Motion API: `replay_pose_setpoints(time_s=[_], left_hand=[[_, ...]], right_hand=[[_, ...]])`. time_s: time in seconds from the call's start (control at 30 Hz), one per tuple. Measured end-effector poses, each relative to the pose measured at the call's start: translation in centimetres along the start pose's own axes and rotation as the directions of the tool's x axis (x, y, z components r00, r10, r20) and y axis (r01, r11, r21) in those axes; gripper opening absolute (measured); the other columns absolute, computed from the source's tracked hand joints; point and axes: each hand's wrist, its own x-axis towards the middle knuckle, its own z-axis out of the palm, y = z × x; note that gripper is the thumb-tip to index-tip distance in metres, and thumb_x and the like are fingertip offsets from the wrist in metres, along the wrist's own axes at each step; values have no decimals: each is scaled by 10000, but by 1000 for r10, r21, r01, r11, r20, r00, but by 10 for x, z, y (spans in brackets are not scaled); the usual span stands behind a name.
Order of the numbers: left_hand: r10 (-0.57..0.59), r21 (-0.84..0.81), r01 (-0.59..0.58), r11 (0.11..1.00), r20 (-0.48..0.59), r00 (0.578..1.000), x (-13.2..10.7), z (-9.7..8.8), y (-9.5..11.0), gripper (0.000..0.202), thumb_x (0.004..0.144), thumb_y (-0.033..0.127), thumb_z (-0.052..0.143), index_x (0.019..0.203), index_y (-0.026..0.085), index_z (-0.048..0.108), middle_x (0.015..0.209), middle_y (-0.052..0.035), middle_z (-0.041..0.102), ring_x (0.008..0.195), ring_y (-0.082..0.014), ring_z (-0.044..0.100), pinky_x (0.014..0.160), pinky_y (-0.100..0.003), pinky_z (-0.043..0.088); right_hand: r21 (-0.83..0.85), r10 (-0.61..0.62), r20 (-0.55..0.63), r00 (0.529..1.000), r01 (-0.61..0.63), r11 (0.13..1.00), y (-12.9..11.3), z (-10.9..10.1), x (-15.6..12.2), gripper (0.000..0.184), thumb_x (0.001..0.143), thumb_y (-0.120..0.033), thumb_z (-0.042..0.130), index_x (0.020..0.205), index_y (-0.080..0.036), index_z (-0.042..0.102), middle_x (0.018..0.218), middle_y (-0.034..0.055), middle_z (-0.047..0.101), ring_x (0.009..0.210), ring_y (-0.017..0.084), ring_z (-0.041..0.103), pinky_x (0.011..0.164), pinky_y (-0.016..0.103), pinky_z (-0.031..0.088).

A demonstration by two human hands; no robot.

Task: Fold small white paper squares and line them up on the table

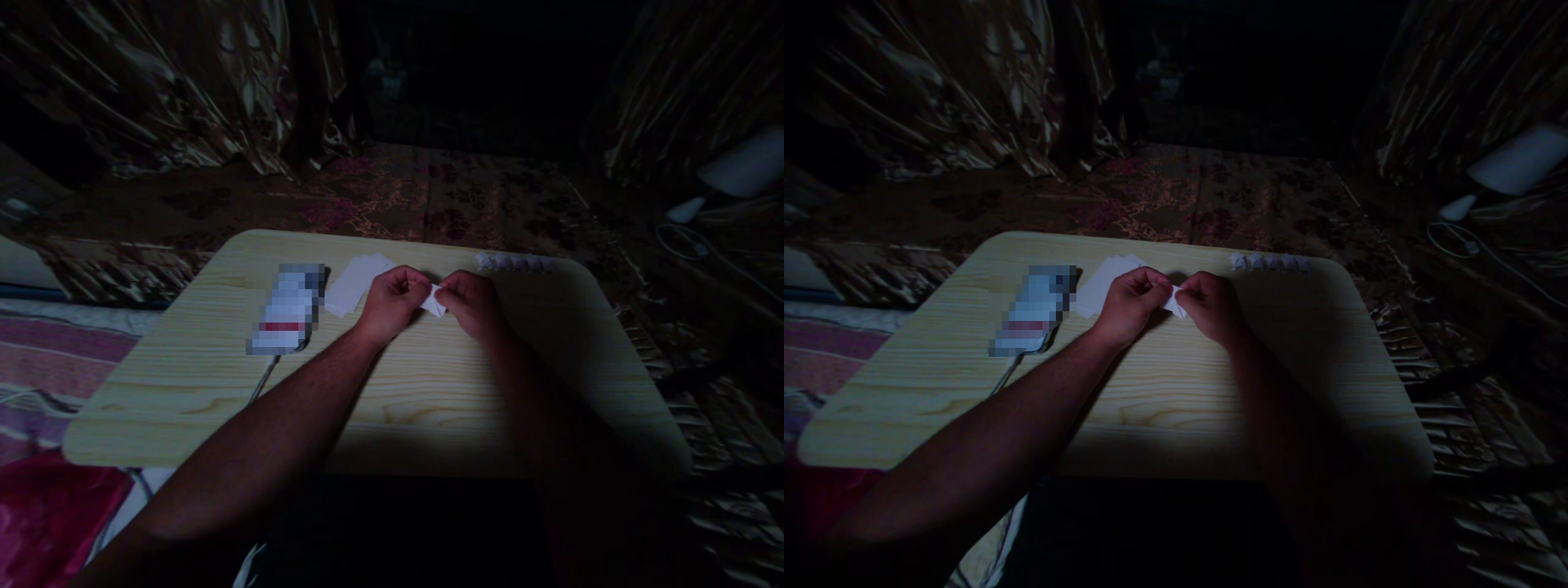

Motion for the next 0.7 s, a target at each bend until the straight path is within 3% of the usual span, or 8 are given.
replay_pose_setpoints(time_s=[0.27, 0.53, 0.7], left_hand=[[-16, 24, 16, 1000, 26, 1000, -1, 0, 0, 228, 684, 337, 798, 756, 156, 679, 664, -2, 655, 570, -91, 527, 538, -221, 394], [-33, 15, 33, 999, 16, 999, -1, 1, 0, 216, 687, 327, 792, 742, 155, 674, 657, 1, 647, 559, -89, 516, 529, -221, 382], [-18, 15, 18, 1000, -48, 999, 1, 0, -3, 202, 705, 327, 783, 747, 160, 677, 648, 11, 640, 557, -87, 515, 543, -224, 394]], right_hand=[[-65, -13, -18, 1000, 12, 998, -1, 0, -2, 92, 746, -287, 634, 743, -197, 652, 664, -12, 658, 634, 148, 594, 605, 264, 432], [-8, 11, -24, 1000, -11, 1000, 3, 3, -1, 95, 742, -295, 638, 748, -202, 658, 681, -8, 673, 659, 157, 609, 615, 266, 447], [63, 68, 18, 998, -69, 996, -1, 5, -1, 143, 732, -331, 652, 782, -197, 652, 662, -7, 661, 628, 160, 601, 578, 267, 430]])
